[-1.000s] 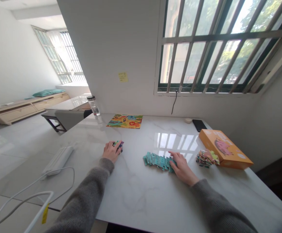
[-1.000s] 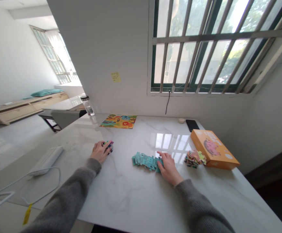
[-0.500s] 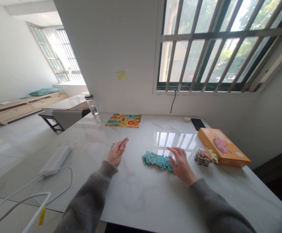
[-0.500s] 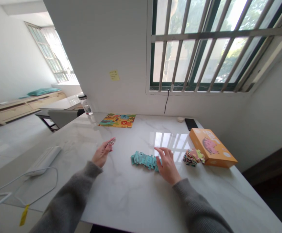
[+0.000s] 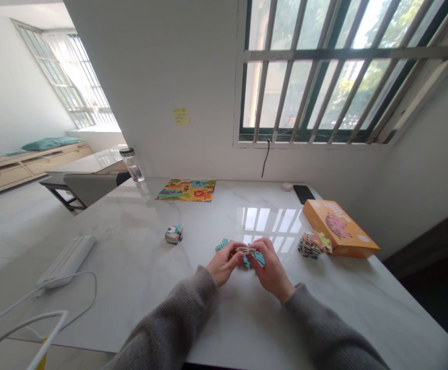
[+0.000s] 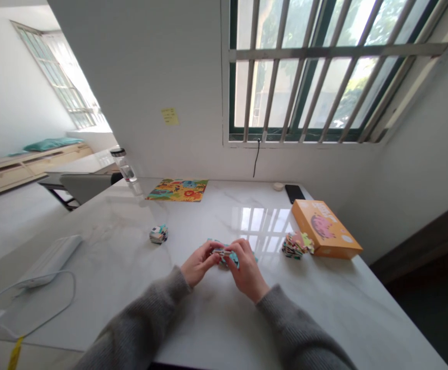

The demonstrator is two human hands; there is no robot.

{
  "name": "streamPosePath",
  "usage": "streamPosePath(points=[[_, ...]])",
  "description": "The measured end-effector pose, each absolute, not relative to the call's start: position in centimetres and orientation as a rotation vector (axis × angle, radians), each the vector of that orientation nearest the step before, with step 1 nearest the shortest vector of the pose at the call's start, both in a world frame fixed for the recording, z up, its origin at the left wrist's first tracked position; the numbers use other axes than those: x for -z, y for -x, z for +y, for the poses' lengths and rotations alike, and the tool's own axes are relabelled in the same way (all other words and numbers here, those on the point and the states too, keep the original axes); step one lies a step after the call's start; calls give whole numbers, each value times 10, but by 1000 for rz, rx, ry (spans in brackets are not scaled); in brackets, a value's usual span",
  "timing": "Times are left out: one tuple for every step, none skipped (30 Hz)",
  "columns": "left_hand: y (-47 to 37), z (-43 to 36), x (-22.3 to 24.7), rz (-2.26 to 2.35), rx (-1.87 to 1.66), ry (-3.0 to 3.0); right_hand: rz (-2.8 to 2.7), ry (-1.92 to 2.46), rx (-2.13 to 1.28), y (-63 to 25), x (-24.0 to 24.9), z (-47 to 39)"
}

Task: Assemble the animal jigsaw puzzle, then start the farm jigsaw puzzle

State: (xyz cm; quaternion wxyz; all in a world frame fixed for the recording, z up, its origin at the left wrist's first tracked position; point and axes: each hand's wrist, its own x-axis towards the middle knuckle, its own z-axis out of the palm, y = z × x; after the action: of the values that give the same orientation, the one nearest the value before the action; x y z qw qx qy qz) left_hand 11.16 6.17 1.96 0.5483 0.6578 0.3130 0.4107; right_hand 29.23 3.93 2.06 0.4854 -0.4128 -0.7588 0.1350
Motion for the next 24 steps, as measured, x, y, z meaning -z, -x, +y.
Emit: streamPosePath(points=[[-108, 61, -21, 732, -974, -1534, -1858, 986, -319, -292, -19, 40], [-103, 60, -22, 717, -972, -1510, -1881, 963, -301, -291, -18, 40], [-98, 58, -23, 707, -970, -1494, -1912, 942, -270, -291, -17, 40], [-94, 57, -25, 708, -966, -1494, -1949, 927, -226, -290, -16, 40], [-89, 56, -27, 726, -956, -1512, -1996, 914, -170, -288, -16, 41], [-85, 54, -29, 762, -942, -1547, -2048, 901, -109, -287, -17, 41], [-82, 53, -30, 806, -931, -1590, -2100, 887, -50, -286, -18, 41], [-79, 52, -31, 843, -921, -1623, -2146, 871, 3, -285, -20, 41], [-76, 51, -32, 859, -908, -1628, -2185, 849, 50, -284, -22, 41], [-74, 50, -32, 849, -894, -1596, -2214, 825, 91, -283, -24, 41], [-72, 49, -32, 820, -881, -1536, -2234, 804, 129, -282, -26, 41], [-70, 48, -31, 778, -866, -1467, -2245, 784, 165, -281, -28, 41], [-69, 47, -30, 734, -849, -1406, -2253, 765, 196, -279, -29, 41], [-68, 46, -29, 699, -840, -1362, -2258, 746, 221, -278, -31, 41], [-66, 45, -28, 682, -845, -1338, -2264, 728, 235, -276, -31, 41], [-64, 45, -27, 683, -858, -1334, -2269, 716, 240, -275, -32, 42], [-60, 46, -27, 705, -874, -1348, -2271, 712, 233, -273, -31, 42], [-55, 48, -27, 751, -897, -1382, -2266, 722, 215, -273, -31, 43], [-47, 52, -28, 821, -937, -1431, -2251, 744, 186, -273, -30, 43], [-37, 58, -29, 908, -975, -1505, -2226, 774, 152, -275, -28, 44], [-24, 66, -30, 1029, -1058, -1595, -2194, 809, 114, -277, -27, 44], [-9, 76, -31, 1165, -1181, -1657, -2158, 844, 76, -281, -25, 45], [7, 86, -32, 1287, -1281, -1687, -2127, 879, 40, -285, -24, 45], [23, 97, -32, 1394, -1317, -1702, -2105, 911, 10, -290, -24, 46]])
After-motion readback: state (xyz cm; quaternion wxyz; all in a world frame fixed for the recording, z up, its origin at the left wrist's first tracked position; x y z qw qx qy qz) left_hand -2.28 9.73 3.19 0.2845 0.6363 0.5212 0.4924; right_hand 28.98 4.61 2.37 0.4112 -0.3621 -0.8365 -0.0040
